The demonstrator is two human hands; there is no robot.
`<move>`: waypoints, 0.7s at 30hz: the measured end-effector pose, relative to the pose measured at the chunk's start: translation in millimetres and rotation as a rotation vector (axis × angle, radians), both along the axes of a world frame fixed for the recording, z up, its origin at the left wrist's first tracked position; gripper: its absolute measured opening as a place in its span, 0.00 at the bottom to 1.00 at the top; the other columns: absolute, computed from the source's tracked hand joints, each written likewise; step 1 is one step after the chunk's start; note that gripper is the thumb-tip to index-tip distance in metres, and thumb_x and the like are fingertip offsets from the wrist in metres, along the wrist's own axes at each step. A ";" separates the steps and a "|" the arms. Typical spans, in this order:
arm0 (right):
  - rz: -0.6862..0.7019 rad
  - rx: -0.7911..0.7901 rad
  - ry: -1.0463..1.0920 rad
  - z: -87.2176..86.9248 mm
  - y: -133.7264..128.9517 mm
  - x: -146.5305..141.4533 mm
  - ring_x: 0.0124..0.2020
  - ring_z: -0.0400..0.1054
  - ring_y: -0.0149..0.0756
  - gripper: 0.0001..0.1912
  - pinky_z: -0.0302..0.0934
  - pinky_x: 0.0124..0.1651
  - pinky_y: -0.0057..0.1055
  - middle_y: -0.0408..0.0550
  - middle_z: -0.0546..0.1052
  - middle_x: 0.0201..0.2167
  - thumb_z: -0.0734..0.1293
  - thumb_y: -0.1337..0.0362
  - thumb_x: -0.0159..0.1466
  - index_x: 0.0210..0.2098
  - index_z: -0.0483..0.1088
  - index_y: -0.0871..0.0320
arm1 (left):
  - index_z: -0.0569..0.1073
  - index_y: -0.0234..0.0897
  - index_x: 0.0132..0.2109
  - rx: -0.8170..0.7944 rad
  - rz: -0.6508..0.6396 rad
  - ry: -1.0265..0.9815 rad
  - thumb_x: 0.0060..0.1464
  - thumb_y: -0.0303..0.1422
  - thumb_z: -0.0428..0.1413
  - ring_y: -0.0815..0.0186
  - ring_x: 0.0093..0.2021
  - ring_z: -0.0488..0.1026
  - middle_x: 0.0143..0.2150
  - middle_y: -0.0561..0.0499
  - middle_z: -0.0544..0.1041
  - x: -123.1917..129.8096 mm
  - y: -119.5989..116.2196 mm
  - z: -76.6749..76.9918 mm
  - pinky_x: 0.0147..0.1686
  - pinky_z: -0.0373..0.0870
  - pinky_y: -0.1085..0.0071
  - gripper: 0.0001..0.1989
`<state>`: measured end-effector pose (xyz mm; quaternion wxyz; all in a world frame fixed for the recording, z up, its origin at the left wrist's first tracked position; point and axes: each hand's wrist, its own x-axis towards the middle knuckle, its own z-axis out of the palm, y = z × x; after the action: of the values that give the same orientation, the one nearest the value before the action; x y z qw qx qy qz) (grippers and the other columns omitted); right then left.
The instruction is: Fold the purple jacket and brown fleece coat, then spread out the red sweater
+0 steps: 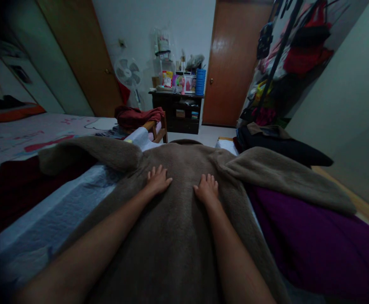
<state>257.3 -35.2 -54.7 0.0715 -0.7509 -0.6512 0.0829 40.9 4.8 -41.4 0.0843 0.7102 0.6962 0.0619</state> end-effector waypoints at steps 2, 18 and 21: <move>0.058 0.043 -0.046 6.2 9.5 11.2 0.70 0.41 0.51 0.36 0.39 0.67 0.47 0.63 0.49 0.70 0.60 0.54 0.65 0.67 0.51 0.66 | 0.61 0.38 0.66 0.075 -0.092 -0.039 0.61 0.45 0.46 0.44 0.71 0.43 0.73 0.43 0.48 13.0 3.0 -6.6 0.66 0.44 0.49 0.30; 0.105 0.171 -0.375 35.2 22.8 66.4 0.57 0.59 0.53 0.18 0.51 0.57 0.44 0.65 0.70 0.54 0.60 0.63 0.64 0.49 0.72 0.65 | 0.59 0.44 0.67 0.150 -0.149 -0.022 0.63 0.48 0.43 0.46 0.71 0.46 0.71 0.46 0.54 21.2 -1.0 -38.8 0.66 0.42 0.50 0.29; 0.059 0.091 -0.313 44.1 42.2 59.0 0.53 0.63 0.53 0.17 0.53 0.53 0.44 0.66 0.73 0.49 0.58 0.67 0.64 0.45 0.75 0.66 | 0.60 0.43 0.67 0.170 -0.151 -0.018 0.63 0.48 0.43 0.45 0.70 0.46 0.71 0.45 0.55 21.8 -1.5 -40.7 0.66 0.42 0.49 0.29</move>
<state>316.4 7.0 -10.6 0.0006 -0.7312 -0.6793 -0.0626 62.7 3.3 -82.1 0.0342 0.7648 0.6320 0.1205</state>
